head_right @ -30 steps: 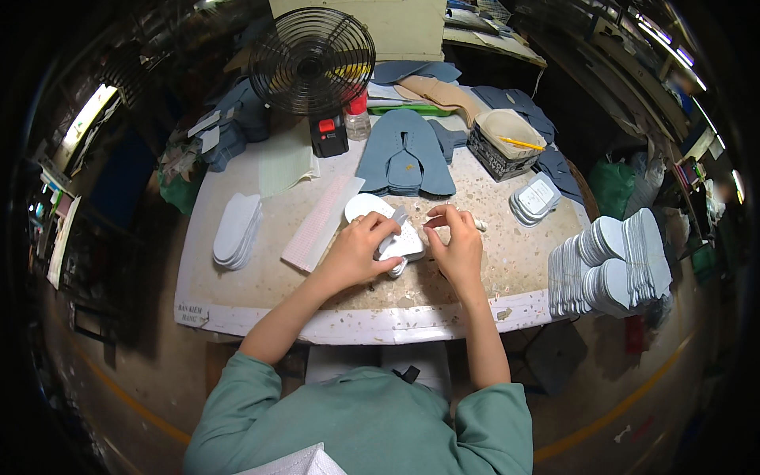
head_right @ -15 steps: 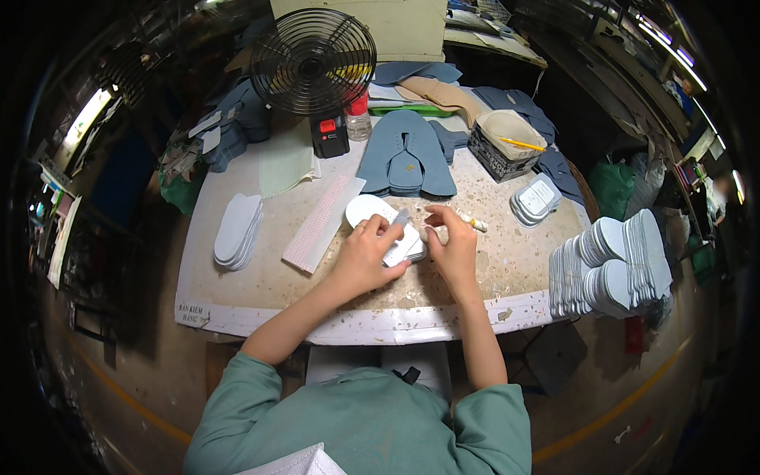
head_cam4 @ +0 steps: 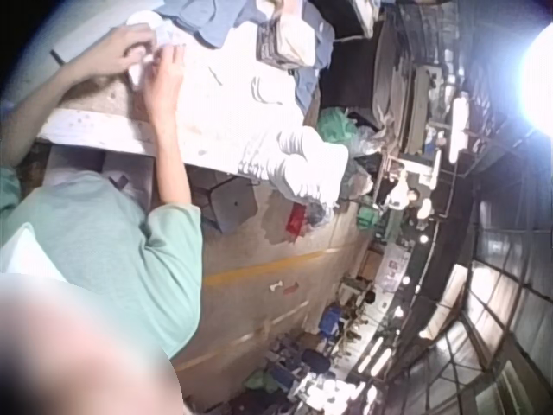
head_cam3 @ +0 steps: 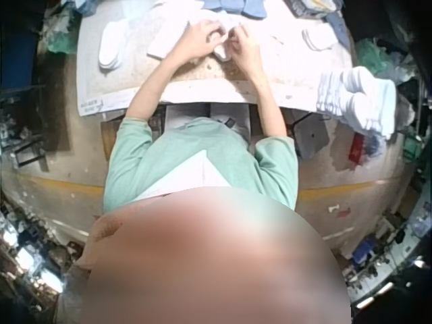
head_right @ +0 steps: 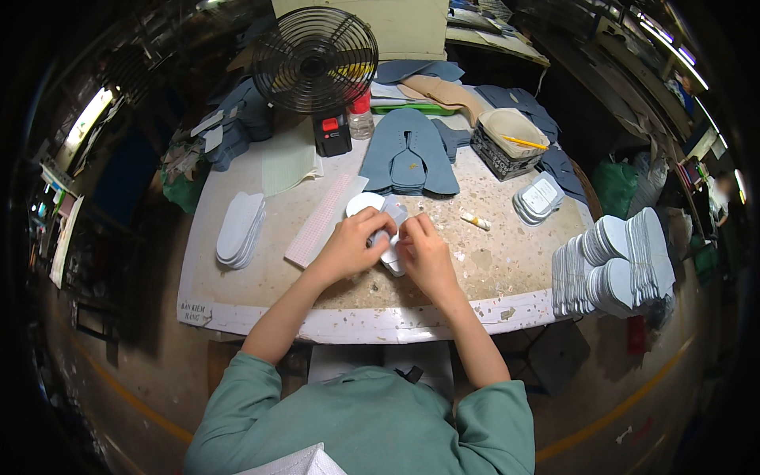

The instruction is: The person repeatedly picks white insoles from a stack, peels small adhesive labels from a sheet, and sticks each label onto an insole. Finished insoles are placed into a separate stack on the table. The person handles insoles and labels by hand throughout the clip.

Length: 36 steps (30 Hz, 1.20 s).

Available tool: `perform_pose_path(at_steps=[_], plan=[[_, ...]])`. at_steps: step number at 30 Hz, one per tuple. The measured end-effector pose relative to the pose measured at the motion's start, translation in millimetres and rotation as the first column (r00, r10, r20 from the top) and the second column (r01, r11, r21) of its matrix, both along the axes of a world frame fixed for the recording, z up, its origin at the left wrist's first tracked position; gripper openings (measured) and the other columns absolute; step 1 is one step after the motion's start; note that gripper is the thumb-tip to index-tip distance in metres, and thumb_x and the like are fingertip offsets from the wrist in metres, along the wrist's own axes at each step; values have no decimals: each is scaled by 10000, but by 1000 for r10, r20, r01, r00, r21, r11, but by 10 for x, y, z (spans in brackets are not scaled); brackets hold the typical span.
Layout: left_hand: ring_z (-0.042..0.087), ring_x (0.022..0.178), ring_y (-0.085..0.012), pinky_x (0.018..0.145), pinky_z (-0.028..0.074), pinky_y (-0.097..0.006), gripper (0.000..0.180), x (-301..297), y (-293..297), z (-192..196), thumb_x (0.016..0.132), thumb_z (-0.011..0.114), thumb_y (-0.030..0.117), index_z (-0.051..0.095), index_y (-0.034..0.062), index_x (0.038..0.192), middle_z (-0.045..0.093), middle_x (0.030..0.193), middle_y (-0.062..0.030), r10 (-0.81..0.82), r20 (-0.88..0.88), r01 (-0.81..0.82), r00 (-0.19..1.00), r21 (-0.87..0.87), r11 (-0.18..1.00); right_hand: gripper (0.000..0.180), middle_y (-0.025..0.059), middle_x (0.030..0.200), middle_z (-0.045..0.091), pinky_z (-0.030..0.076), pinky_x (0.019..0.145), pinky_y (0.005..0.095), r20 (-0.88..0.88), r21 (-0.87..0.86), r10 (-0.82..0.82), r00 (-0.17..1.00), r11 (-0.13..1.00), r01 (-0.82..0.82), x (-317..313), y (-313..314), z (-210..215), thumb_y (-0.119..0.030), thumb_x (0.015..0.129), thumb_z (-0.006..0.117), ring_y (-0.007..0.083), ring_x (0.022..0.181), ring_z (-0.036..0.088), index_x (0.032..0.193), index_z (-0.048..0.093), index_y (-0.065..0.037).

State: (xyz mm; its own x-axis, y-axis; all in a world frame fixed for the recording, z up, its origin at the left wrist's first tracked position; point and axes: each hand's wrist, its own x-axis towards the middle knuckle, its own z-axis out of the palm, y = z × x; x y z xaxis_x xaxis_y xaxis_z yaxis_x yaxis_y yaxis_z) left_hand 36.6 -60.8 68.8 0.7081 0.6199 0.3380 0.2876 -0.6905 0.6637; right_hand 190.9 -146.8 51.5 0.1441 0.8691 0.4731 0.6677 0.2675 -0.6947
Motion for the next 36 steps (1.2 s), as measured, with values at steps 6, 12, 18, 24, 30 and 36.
perform_pose_path(at_steps=[6,12,18,24,30,36], plan=[[616,907,-285,778,521,-407,352,44,-136,-60,718,761,192,588,152,1022,562,1005,-83,34,-111,-8,993,225,974,206,111,889,536,547,685,300,-101,86,-181,978,978,190,307,6,34,121,719,631,235,785,678,865,530,15],[626,870,-307,737,528,-412,288,61,-29,-107,781,667,141,588,148,1058,566,1010,-104,42,-1,-41,999,150,988,219,110,925,544,561,680,289,-225,-39,-64,972,998,56,328,36,-58,118,744,647,218,795,688,898,525,21],[617,895,-318,773,531,-419,341,105,-193,-113,757,711,196,588,135,1070,558,1029,-124,71,-120,-34,990,288,957,256,115,991,547,571,688,298,-104,-27,-78,992,997,75,283,85,-105,123,753,638,237,858,694,959,533,14],[618,925,-309,794,528,-409,344,131,-264,-80,720,757,248,603,120,1000,564,1021,-118,124,-103,-90,987,287,954,423,93,1068,522,568,708,281,-271,18,-145,952,988,156,348,27,22,135,743,625,191,962,633,1127,585,-40],[638,769,-255,688,499,-344,208,-36,130,6,764,621,116,589,68,963,644,897,-77,-24,89,31,996,-81,996,324,28,1007,484,541,742,253,-285,-171,102,953,973,-155,99,-49,74,128,750,639,112,911,545,1008,538,-40],[620,784,-231,681,473,-322,221,-92,231,0,777,584,79,596,70,997,631,872,-88,-61,118,79,991,-156,985,358,120,1001,465,542,730,355,-40,-116,166,985,979,-169,-104,-14,78,159,717,567,291,868,589,1009,533,-46]])
